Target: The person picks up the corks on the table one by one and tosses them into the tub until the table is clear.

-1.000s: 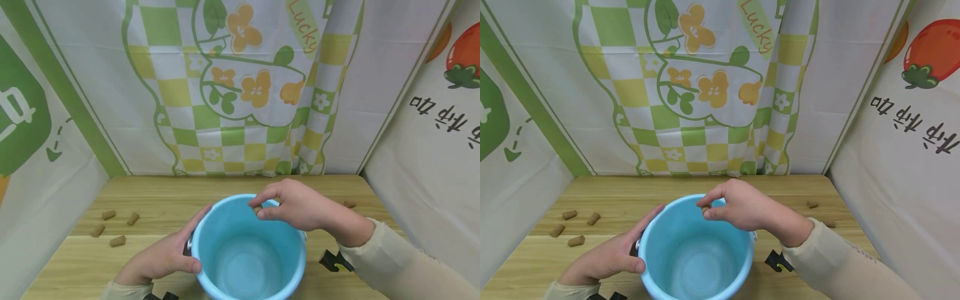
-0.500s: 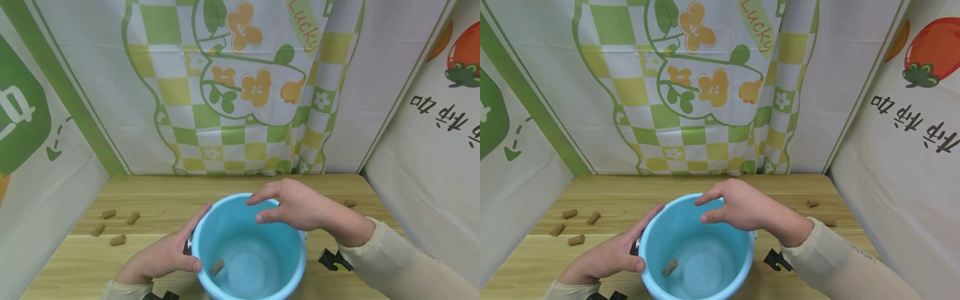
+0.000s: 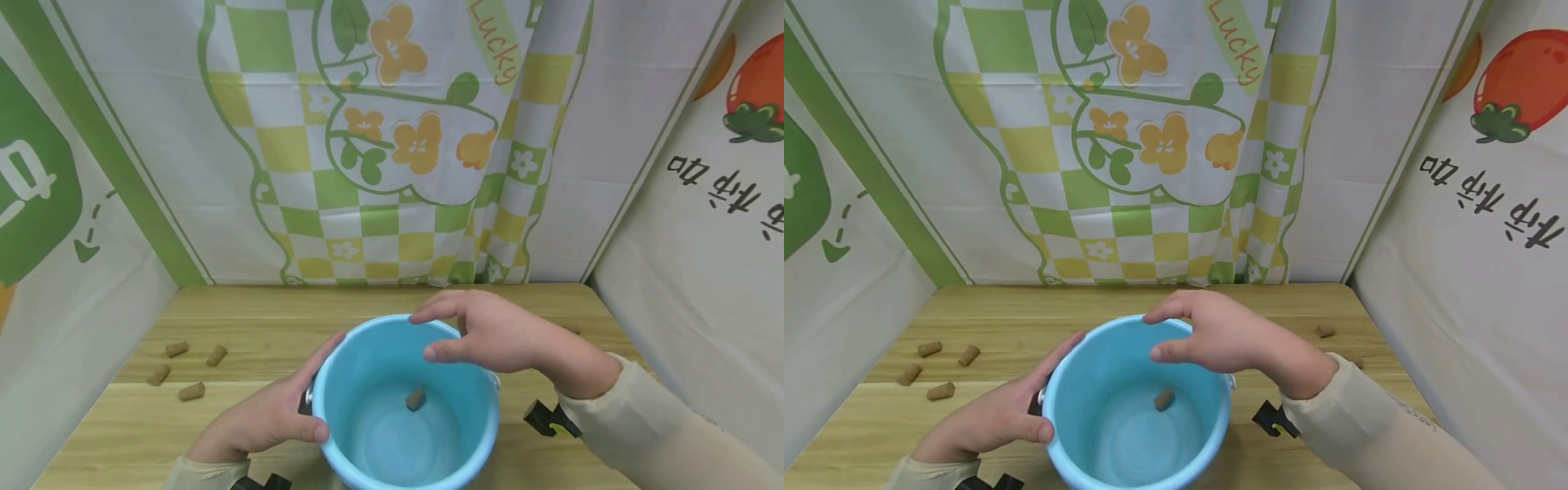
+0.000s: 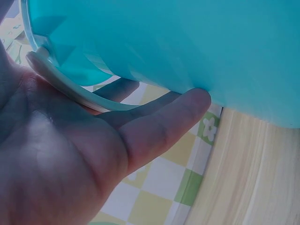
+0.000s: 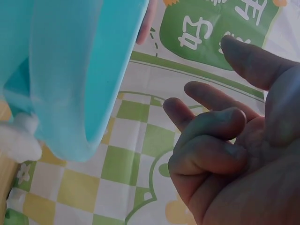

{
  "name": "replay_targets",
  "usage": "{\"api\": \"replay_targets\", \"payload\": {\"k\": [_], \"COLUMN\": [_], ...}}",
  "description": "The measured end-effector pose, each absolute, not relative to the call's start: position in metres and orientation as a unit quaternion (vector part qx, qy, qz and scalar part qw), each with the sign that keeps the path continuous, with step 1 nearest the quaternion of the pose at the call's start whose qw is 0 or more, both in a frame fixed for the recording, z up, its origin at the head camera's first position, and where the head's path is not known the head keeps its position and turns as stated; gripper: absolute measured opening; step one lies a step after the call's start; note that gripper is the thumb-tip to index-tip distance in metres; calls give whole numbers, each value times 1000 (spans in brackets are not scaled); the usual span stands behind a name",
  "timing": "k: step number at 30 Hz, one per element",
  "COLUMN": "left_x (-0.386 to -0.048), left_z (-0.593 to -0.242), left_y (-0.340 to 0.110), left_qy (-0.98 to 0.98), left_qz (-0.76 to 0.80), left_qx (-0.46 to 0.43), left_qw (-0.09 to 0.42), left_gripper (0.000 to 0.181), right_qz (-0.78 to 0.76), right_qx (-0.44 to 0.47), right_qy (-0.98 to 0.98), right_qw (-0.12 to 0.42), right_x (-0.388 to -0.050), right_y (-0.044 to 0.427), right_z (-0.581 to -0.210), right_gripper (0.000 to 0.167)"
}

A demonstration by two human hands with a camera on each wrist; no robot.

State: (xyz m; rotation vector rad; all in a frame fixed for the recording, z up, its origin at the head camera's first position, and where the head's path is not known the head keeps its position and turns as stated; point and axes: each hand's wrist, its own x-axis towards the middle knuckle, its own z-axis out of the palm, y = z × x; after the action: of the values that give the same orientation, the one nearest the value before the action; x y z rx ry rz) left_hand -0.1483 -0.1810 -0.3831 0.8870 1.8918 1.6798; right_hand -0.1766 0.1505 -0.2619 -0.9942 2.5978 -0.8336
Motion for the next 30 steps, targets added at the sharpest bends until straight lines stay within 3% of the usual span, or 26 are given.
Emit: {"api": "replay_targets", "payload": {"k": [19, 30], "left_x": [-150, -150], "left_z": [-388, -388], "left_y": [-183, -182], "left_qy": [695, 675], "left_qz": [605, 619], "left_qx": [316, 337], "left_qw": [224, 219], "left_gripper": [112, 110], "right_qz": [-331, -297], "right_qx": [-127, -125], "right_qy": [929, 944], "right_qw": [102, 67], "right_x": [-193, -209], "right_y": [209, 267], "right_z": [-274, -298], "right_gripper": [59, 65]}}
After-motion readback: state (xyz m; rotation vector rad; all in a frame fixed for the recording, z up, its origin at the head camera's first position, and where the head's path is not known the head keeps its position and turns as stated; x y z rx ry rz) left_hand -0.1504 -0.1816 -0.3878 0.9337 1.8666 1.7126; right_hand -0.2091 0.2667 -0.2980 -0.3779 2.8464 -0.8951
